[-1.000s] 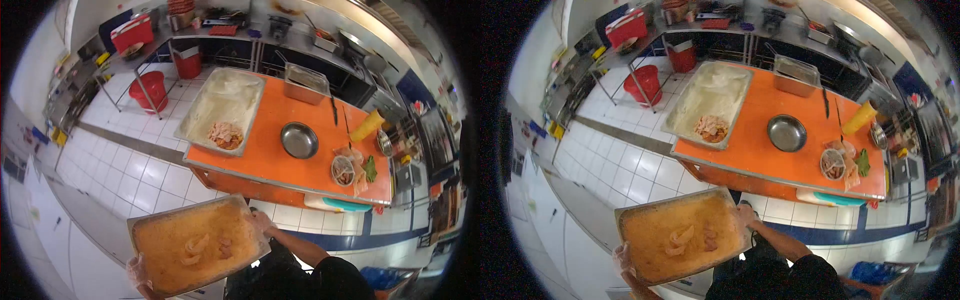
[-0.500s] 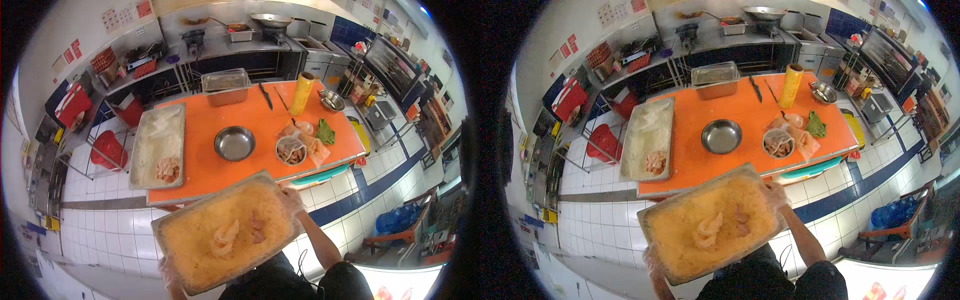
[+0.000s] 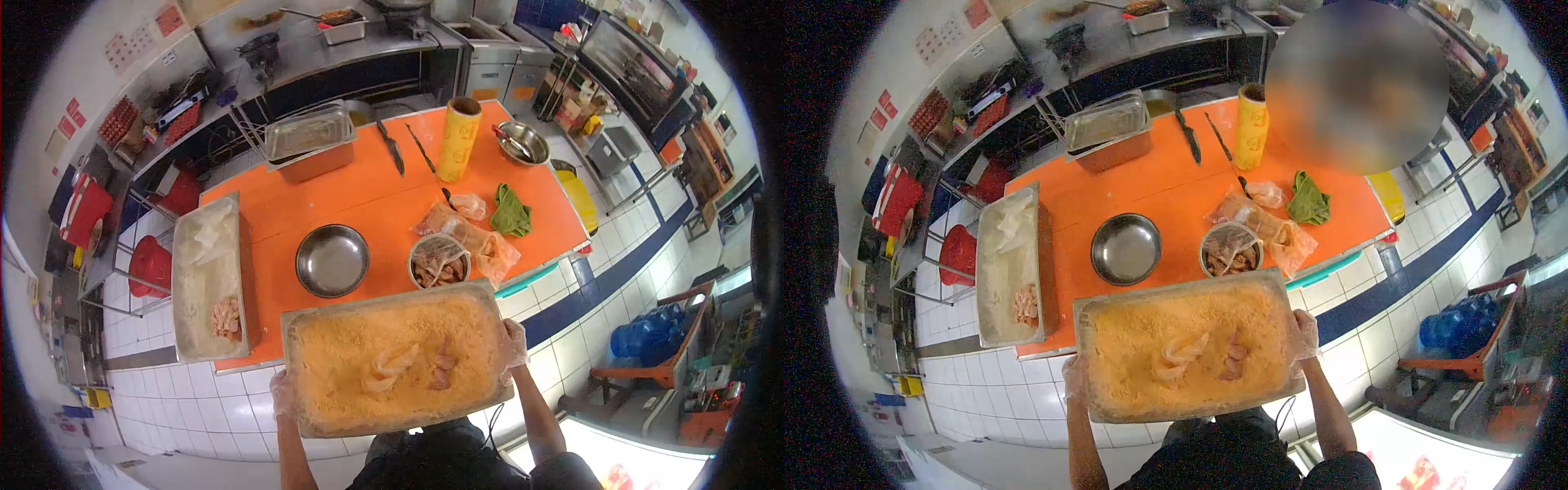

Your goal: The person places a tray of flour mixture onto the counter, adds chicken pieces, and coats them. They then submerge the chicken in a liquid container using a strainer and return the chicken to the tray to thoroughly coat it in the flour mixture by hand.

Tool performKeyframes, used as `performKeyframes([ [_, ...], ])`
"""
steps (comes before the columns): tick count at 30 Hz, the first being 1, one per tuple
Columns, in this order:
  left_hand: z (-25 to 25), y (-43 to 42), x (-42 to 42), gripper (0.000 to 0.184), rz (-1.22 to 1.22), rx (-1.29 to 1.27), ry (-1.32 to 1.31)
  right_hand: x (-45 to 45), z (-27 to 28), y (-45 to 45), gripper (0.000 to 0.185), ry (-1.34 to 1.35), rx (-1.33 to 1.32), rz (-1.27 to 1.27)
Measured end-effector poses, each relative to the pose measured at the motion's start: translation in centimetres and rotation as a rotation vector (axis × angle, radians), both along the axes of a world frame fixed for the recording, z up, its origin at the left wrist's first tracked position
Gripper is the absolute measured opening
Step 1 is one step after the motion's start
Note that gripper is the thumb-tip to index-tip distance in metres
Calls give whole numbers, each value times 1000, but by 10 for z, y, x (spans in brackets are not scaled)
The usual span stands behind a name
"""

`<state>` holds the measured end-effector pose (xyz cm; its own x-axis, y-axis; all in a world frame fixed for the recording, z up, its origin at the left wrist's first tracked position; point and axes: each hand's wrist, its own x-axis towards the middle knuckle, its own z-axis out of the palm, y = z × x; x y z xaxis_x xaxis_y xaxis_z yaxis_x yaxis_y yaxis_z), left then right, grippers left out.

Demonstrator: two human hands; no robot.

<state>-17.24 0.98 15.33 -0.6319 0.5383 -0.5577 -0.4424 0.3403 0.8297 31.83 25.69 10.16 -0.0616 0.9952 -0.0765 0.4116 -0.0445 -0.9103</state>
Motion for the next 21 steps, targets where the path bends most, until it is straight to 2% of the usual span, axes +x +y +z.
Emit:
performKeyframes([
  [3, -18, 15, -21, 19, 7, -112, 111, -10, -3, 7, 28, 61, -60, -32],
  [6, -14, 37, -28, 17, -2, -34, 85, -31, 11, 12, 30, 65, -90, -44],
  [8, -27, 45, -50, 19, -60, -4, 99, -43, 17, 15, 31, 71, -100, -54],
  [10, -54, 44, -77, 20, -95, 1, 146, -54, 28, 18, 33, 142, -104, -68],
  [12, -91, 35, -109, 22, -127, -17, 321, -63, 36, 21, 36, 81, -122, -70],
  [13, -85, 45, -110, 23, -134, -19, 383, -67, 34, 22, 36, 46, -113, -78],
  [14, -76, 52, -115, 23, -81, -9, 120, -70, 31, 21, 36, 11, -105, -85],
  [16, -53, 68, -120, 23, -141, -49, 156, -81, 31, 20, 36, 13, -120, -105],
  [18, -61, 80, -141, 24, -213, -84, 188, -90, 32, 19, 36, 12, -131, -136],
  [20, -91, 83, -192, 28, -507, -281, 667, -99, 33, 18, 36, 15, -85, -162],
  [21, -83, 92, -194, 30, -742, -236, 1245, -103, 33, 18, 38, -37, -52, -179],
])
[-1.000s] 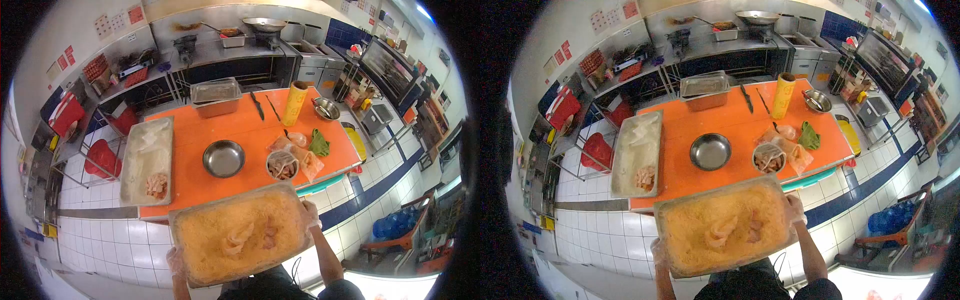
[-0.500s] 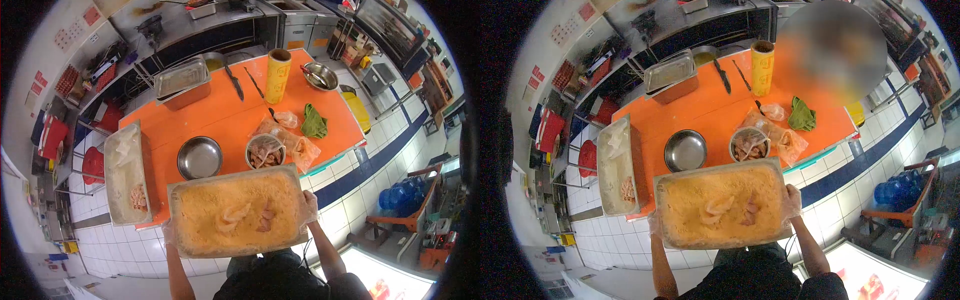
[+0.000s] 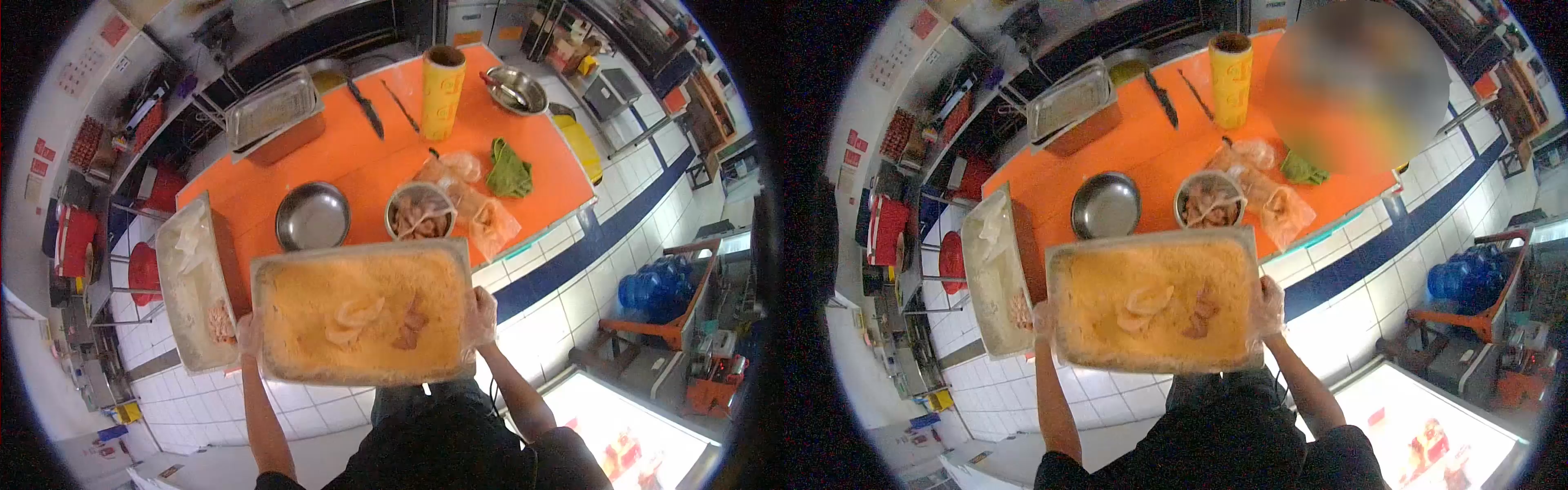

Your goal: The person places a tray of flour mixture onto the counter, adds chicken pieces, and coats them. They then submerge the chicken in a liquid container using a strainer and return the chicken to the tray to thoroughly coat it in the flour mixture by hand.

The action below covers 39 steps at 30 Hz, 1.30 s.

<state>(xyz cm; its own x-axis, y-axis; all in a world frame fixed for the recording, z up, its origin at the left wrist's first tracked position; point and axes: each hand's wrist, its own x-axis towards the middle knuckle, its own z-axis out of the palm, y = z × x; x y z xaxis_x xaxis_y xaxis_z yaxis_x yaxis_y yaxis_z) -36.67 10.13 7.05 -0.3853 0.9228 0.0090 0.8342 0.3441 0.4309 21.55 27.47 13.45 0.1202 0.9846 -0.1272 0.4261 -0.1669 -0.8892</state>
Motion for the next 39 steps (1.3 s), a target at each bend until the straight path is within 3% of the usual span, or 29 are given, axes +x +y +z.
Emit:
performKeyframes([
  [1, 14, 10, -1, 32, -345, 57, 510, 0, -5, -2, 40, 23, -41, 15],
  [5, 33, 58, -7, 46, 19, -267, 18, -12, -10, -12, 39, 66, -28, -51],
  [8, 74, 107, 5, 52, -44, -526, 51, -26, -9, -20, 38, 167, -4, -147],
  [10, 88, 124, 17, 58, 124, -355, -341, -30, -19, -31, 38, 207, -13, -235],
  [11, 86, 134, 12, 58, 110, -359, -345, -34, -20, -36, 38, 200, -12, -248],
  [13, 85, 159, 1, 54, 4, -397, 65, -41, -23, -42, 35, 114, 45, -265],
  [16, 68, 184, -26, 51, -115, -330, 241, -65, -26, -49, 35, 244, 35, -369],
  [18, 82, 201, -18, 52, -78, -364, 304, -69, -43, -55, 35, 338, 4, -436],
  [23, 126, 210, 14, 56, 67, -346, 365, -71, -20, -53, 34, 306, 10, -427],
  [25, 131, 199, 19, 53, 96, -136, 356, -49, -29, -42, 39, 33, 92, -264],
  [26, 128, 190, 17, 53, 102, -123, 349, -36, -15, -33, 41, 190, -111, -274],
  [27, 127, 179, 13, 49, 127, 39, 23, -24, -2, -22, 44, 343, -319, -279],
  [28, 124, 168, 12, 46, 150, 200, -302, -15, 2, -7, 44, 387, -230, -284],
  [29, 138, 158, 27, 46, 158, 209, -309, -6, 4, 12, 44, 431, -144, -286],
  [30, 169, 148, 53, 43, 201, 235, -240, 5, 3, 34, 41, 305, -90, -232],
  [31, 188, 140, 70, 40, 245, 259, -172, 26, -32, 61, 36, 15, 37, -144],
  [32, 187, 132, 72, 40, 252, 266, -176, 28, -4, 82, 28, -113, 109, -63],
  [33, 184, 121, 72, 41, 288, 294, -151, 39, -30, 109, 28, -118, 112, -55],
  [34, 179, 110, 72, 41, 328, 320, -124, 56, -85, 140, 26, -556, 381, 111],
  [36, 170, 90, 70, 42, 343, 313, -87, 66, -113, 182, 25, -980, 655, 303],
  [38, 166, 68, 78, 47, 365, 349, -79, 56, -92, 206, 25, -1229, 548, 712],
  [39, 170, 59, 87, 47, 387, 339, -65, 45, -77, 217, 25, -1211, 555, 736],
])
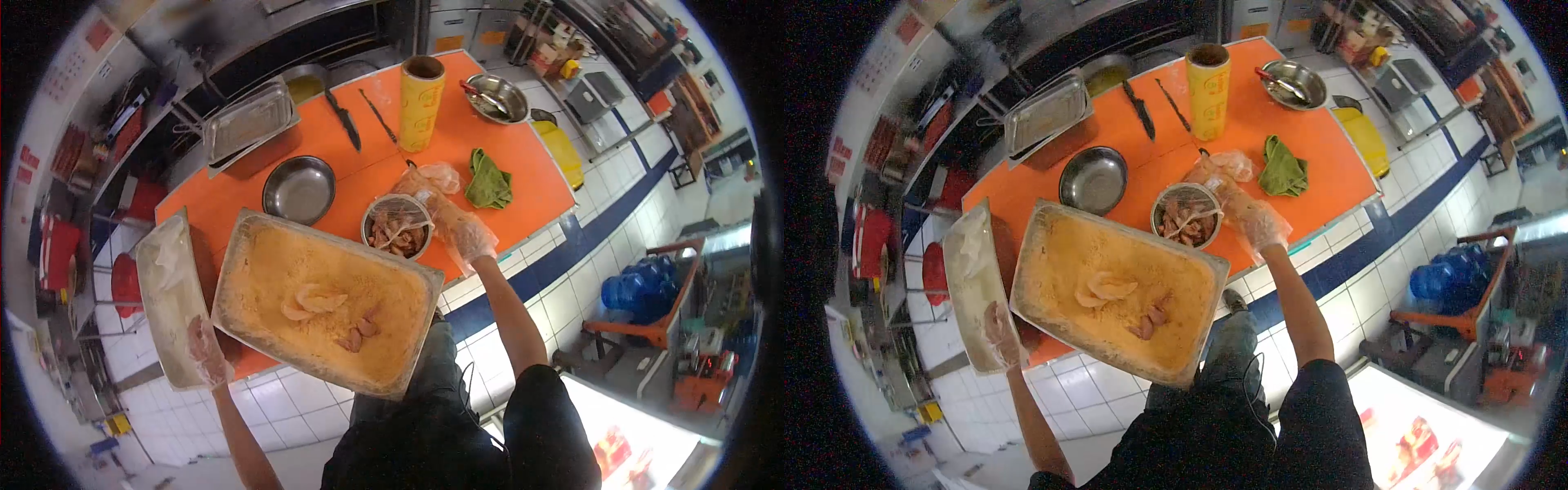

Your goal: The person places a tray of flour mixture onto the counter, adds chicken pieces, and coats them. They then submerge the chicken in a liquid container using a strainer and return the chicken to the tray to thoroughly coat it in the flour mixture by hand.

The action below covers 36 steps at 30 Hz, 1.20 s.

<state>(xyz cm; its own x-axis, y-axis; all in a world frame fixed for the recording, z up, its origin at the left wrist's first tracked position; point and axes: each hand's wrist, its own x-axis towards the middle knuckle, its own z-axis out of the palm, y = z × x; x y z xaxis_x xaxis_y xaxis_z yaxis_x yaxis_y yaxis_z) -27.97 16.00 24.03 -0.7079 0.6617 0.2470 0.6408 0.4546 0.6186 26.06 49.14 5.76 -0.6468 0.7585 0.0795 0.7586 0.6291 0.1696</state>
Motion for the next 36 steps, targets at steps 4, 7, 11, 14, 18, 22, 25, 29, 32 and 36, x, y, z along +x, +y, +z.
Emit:
performKeyframes([
  [4, -9, -77, 34, 54, 108, 26, -143, -29, 56, 23, 27, -88, -498, -57],
  [7, 13, -95, 89, 52, 340, 42, -64, -29, 81, 41, 29, -54, -568, 12],
  [11, 8, -140, 142, 50, 503, 156, -153, -23, 47, 52, 31, 33, -556, 55],
  [14, 15, -157, 188, 44, 618, 109, -199, -23, 42, 57, 31, 49, -564, 98],
  [18, 5, -186, 239, 45, 698, 103, -239, -22, 75, 58, 50, -313, -818, -59],
  [22, -41, -229, 281, 43, 875, 158, -254, -5, 60, 52, 26, -58, -686, 59],
  [25, -81, -263, 318, 40, 903, 27, -324, 12, -17, 55, 22, 19, -481, 198],
  [29, -148, -316, 370, 38, 833, -84, -457, 13, -21, 56, 21, -61, -347, 249],
  [32, -193, -353, 413, 41, 647, -484, -338, 11, -7, 58, 20, -173, -481, 234],
  [36, -192, -359, 450, 43, 361, -909, -259, 27, 9, 45, 20, 42, -524, 206],
])
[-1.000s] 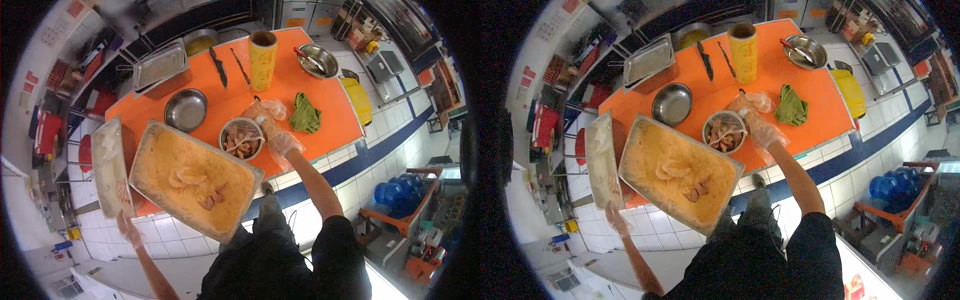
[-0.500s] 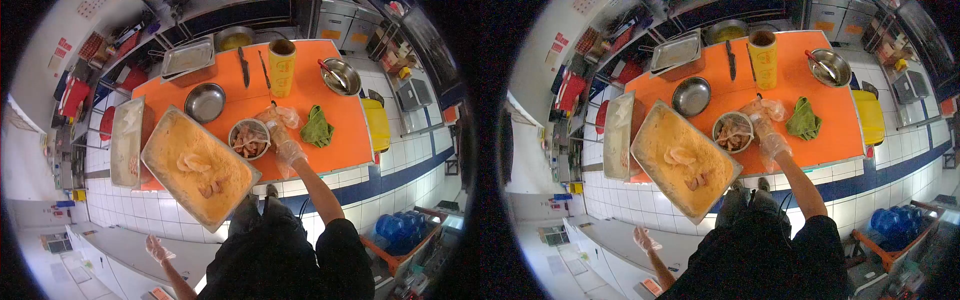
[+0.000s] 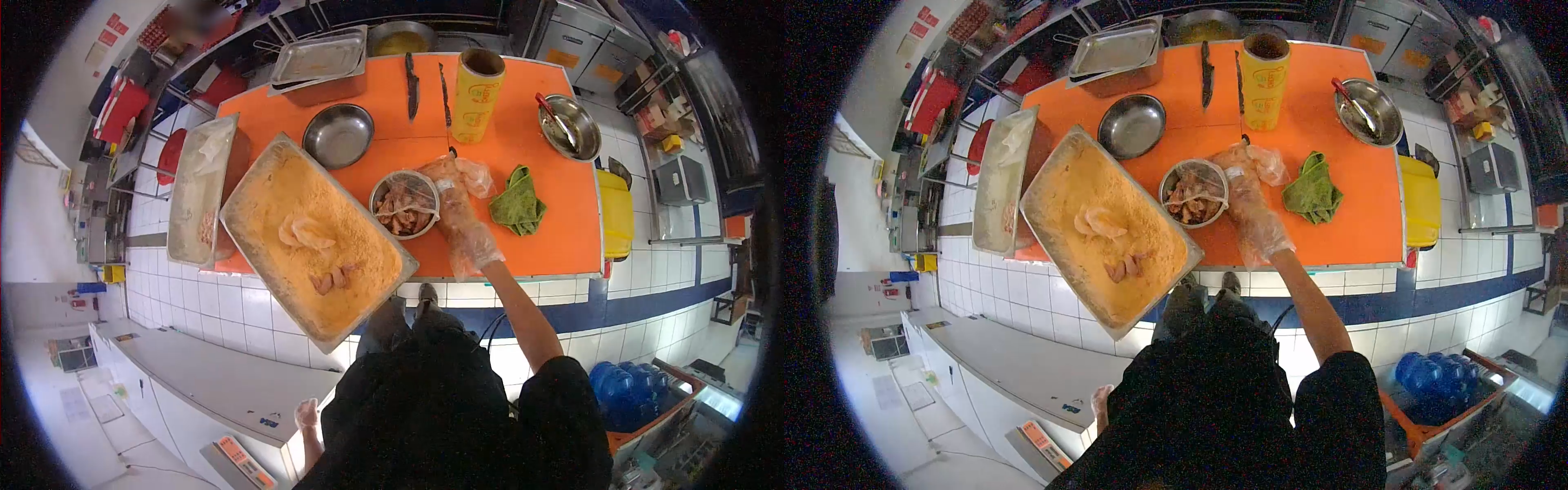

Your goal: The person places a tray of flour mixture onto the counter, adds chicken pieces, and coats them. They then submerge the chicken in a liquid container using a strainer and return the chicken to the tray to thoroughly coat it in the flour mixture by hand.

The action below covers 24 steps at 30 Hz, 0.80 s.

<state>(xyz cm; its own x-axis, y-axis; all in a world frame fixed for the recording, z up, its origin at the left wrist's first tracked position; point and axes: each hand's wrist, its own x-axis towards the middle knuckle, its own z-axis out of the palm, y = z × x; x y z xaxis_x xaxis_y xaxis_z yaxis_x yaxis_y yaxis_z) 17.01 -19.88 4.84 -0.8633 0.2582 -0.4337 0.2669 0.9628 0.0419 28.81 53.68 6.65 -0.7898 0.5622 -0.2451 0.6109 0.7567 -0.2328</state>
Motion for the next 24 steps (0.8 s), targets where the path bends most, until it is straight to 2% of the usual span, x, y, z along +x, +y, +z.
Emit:
performKeyframes([
  [2, -5, -6, 15, 38, 148, 129, -215, 9, 0, -1, 23, 279, -155, -211],
  [3, -13, -4, 28, 35, 444, 300, -126, 13, -1, -1, 23, 272, -159, -206],
  [4, -11, -4, 30, 35, 449, 296, -130, 17, -1, 0, 23, 310, -91, -127],
  [6, -7, 4, 26, 37, 607, 252, -264, 21, 5, 0, 23, 346, -24, -44],
  [8, 7, 21, 21, 34, 644, 322, -260, 18, 27, -4, 23, 116, 53, 40],
  [9, 22, 39, 16, 32, 673, 394, -253, 17, 28, -5, 23, 113, 52, 40],
  [11, 48, 75, 2, 32, 653, 491, -271, 9, 29, 1, 19, -90, 126, 321],
  [12, 47, 79, -2, 32, 652, 488, -273, 2, 17, 6, 19, -92, 123, 319],
  [14, 35, 80, -17, 37, 862, 591, -326, -15, -19, 14, 22, -39, -2, 139],
  [15, 19, 66, -28, 36, 769, 579, -340, -23, -8, 15, 22, -35, -2, 137],
  [17, 26, 78, -36, 35, 712, 537, -307, -37, 31, 9, 25, 17, -194, -207],
  [19, 27, 86, -38, 34, 657, 501, -278, -43, 24, 4, 24, 63, -202, -256],
  [21, 20, 92, -43, 33, 721, 554, -303, -40, 23, 3, 24, 115, -205, -305],
  [23, 25, 103, -43, 33, 716, 514, -335, -35, 57, -5, 22, 231, -171, -293],
  [24, 30, 105, -41, 33, 714, 462, -373, -32, 41, -4, 22, 231, -176, -292],
])
